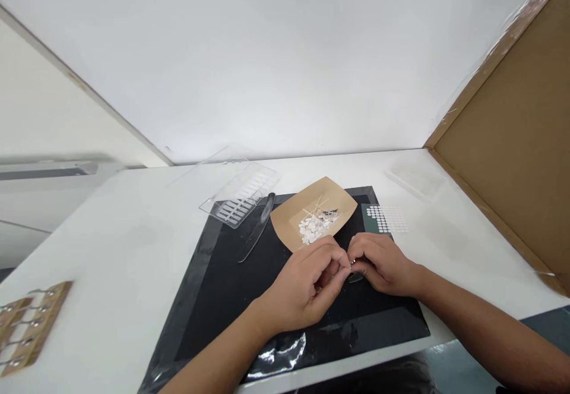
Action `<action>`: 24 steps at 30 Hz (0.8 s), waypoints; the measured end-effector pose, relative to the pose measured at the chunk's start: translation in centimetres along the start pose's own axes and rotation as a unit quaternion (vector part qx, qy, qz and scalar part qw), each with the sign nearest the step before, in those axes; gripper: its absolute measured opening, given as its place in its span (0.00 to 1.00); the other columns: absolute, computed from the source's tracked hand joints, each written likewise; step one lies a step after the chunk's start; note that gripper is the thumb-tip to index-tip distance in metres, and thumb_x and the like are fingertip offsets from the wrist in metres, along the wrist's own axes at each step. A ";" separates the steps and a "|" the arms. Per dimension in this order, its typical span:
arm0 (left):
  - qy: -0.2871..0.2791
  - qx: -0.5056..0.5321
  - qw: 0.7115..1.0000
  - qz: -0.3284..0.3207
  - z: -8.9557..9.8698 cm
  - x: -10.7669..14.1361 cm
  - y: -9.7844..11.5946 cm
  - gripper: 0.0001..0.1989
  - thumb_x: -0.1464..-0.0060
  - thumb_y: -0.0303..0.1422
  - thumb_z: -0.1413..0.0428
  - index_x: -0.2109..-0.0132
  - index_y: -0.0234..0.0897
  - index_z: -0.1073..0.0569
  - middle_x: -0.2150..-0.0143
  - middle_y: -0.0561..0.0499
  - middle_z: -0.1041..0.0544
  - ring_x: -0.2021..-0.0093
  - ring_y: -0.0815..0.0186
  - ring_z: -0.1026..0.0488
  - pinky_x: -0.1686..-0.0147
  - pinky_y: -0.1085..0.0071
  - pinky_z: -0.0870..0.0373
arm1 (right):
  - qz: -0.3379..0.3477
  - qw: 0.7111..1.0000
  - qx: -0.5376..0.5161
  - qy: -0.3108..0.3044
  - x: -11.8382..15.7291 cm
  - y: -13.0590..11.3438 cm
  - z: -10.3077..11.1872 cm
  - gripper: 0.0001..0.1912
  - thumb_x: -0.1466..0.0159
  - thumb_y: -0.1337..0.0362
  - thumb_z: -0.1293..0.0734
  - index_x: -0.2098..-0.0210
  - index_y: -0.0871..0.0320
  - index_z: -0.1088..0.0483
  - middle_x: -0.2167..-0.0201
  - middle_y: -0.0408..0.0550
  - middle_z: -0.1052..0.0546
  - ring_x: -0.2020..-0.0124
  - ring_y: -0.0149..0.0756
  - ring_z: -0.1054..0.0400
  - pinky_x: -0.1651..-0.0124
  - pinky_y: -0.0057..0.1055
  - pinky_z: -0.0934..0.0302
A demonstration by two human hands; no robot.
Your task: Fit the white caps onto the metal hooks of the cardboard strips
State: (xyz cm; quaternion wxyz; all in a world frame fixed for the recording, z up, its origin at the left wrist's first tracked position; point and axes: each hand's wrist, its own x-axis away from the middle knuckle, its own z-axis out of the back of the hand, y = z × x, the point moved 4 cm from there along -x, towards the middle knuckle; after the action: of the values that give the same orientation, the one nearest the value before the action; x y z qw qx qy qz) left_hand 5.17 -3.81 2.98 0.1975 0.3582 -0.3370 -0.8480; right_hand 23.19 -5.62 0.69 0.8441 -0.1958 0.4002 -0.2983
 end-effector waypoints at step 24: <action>0.140 0.018 0.989 -0.033 0.9 0.0 -0.6 0.09 0.42 0.20 0.37 0.55 0.33 0.18 0.66 0.47 0.18 0.73 0.72 0.24 0.82 0.82 0.33 | 0.008 0.986 0.156 0.056 0.1 -0.4 -0.4 0.16 0.19 0.57 0.42 0.59 0.56 0.29 0.72 0.44 0.24 0.73 0.34 0.35 0.67 0.32 0.47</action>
State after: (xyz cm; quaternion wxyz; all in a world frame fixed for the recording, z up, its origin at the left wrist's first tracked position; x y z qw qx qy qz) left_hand 4.45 -3.00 3.03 0.2079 0.4877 -0.3094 -0.7894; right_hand 22.76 -6.05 0.66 0.8429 -0.0416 0.3968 -0.3610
